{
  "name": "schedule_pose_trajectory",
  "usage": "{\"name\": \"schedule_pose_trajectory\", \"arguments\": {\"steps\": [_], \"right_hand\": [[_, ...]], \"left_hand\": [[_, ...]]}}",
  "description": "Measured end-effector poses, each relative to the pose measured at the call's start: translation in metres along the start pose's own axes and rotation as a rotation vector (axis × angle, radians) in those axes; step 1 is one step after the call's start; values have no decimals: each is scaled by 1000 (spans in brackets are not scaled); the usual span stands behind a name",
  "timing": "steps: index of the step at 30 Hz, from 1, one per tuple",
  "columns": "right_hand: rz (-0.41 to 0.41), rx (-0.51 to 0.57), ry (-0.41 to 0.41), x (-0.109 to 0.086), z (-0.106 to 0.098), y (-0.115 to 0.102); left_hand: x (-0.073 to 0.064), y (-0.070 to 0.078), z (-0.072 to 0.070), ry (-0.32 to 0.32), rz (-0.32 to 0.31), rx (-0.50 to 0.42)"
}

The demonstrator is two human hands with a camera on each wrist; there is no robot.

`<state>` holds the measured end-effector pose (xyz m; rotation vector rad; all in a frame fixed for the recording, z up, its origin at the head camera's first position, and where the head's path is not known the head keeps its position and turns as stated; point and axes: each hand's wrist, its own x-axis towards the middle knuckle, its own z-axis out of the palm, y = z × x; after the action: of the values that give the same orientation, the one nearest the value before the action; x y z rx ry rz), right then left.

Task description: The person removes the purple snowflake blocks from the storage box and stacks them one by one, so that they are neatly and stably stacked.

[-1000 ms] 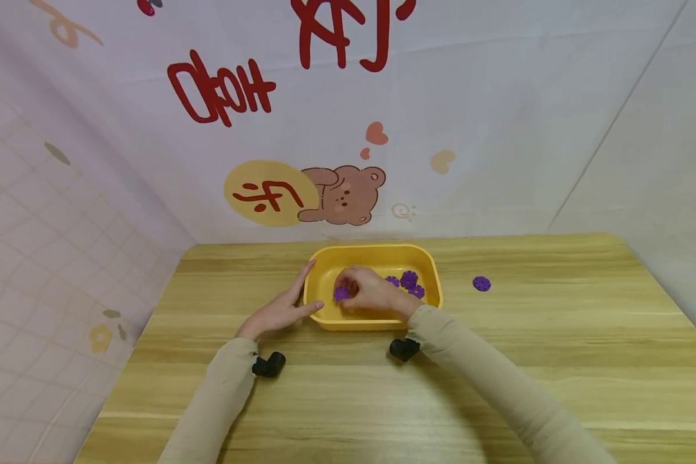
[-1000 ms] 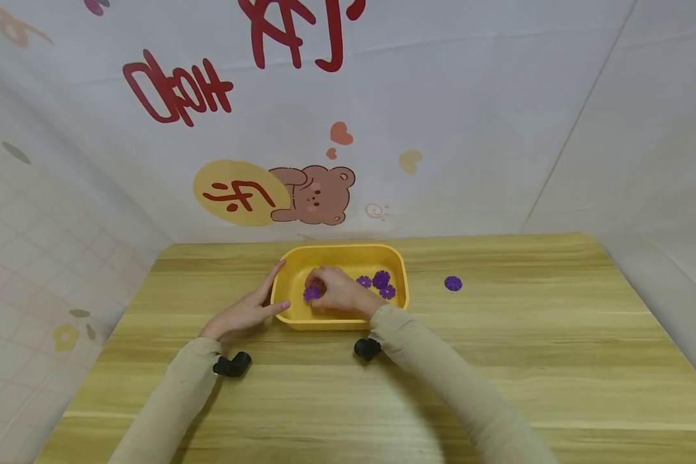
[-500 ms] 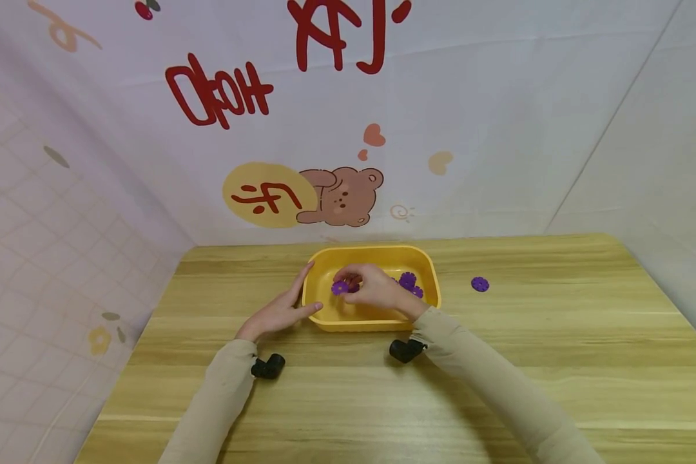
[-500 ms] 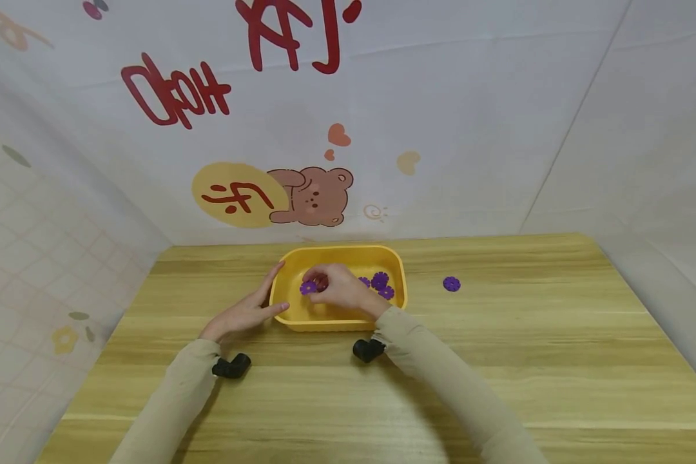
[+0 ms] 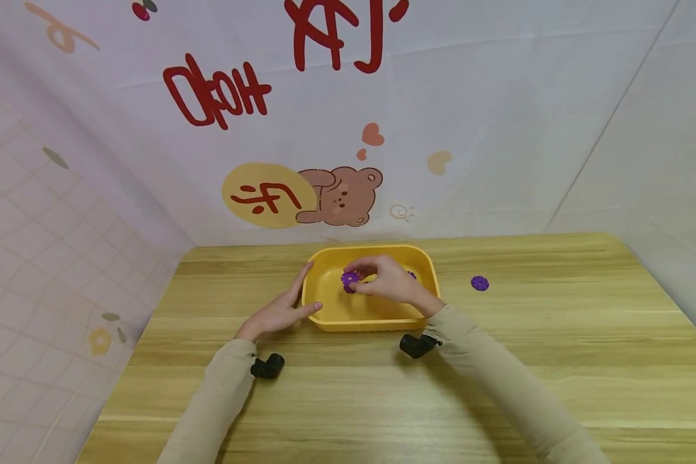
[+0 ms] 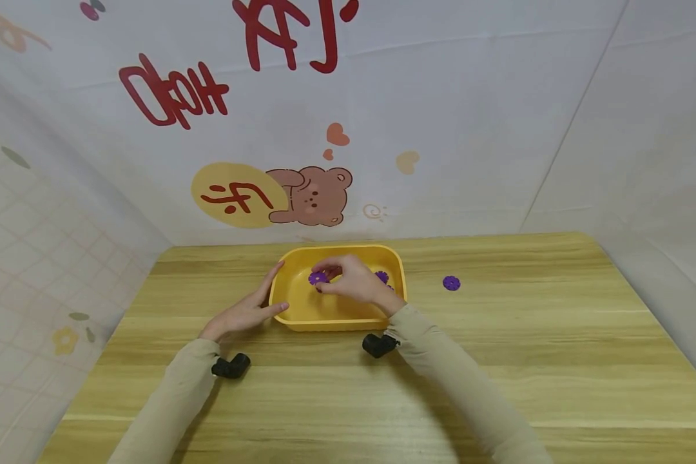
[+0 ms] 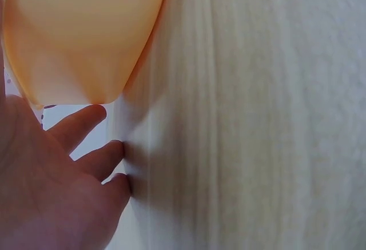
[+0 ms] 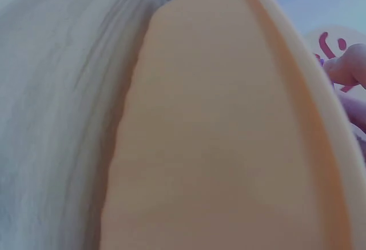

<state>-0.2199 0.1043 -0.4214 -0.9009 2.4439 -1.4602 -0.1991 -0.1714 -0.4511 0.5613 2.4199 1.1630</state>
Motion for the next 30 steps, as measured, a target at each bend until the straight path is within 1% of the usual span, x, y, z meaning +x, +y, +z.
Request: {"name": "schedule_pose_trajectory", "arguments": {"steps": [4, 9, 16, 18, 24, 26, 30], "right_hand": [[0, 13, 25, -5, -8, 0], [-27, 9, 63, -12, -16, 1], [-11, 50, 103, -22, -27, 1], [-5, 47, 120, -25, -31, 2], [-23, 73, 147, -32, -41, 9], [-33, 79, 154, -36, -46, 11], [-43, 50, 160, -43, -55, 18]], "left_hand": [[0, 1, 0, -3, 4, -10], [0, 3, 0, -8, 0, -25], [-1, 2, 0, -1, 4, -6], [-1, 2, 1, 0, 6, -5], [-1, 3, 1, -2, 12, -16], [-2, 6, 1, -5, 10, -22], [-10, 26, -3, -21, 5, -23]]}}
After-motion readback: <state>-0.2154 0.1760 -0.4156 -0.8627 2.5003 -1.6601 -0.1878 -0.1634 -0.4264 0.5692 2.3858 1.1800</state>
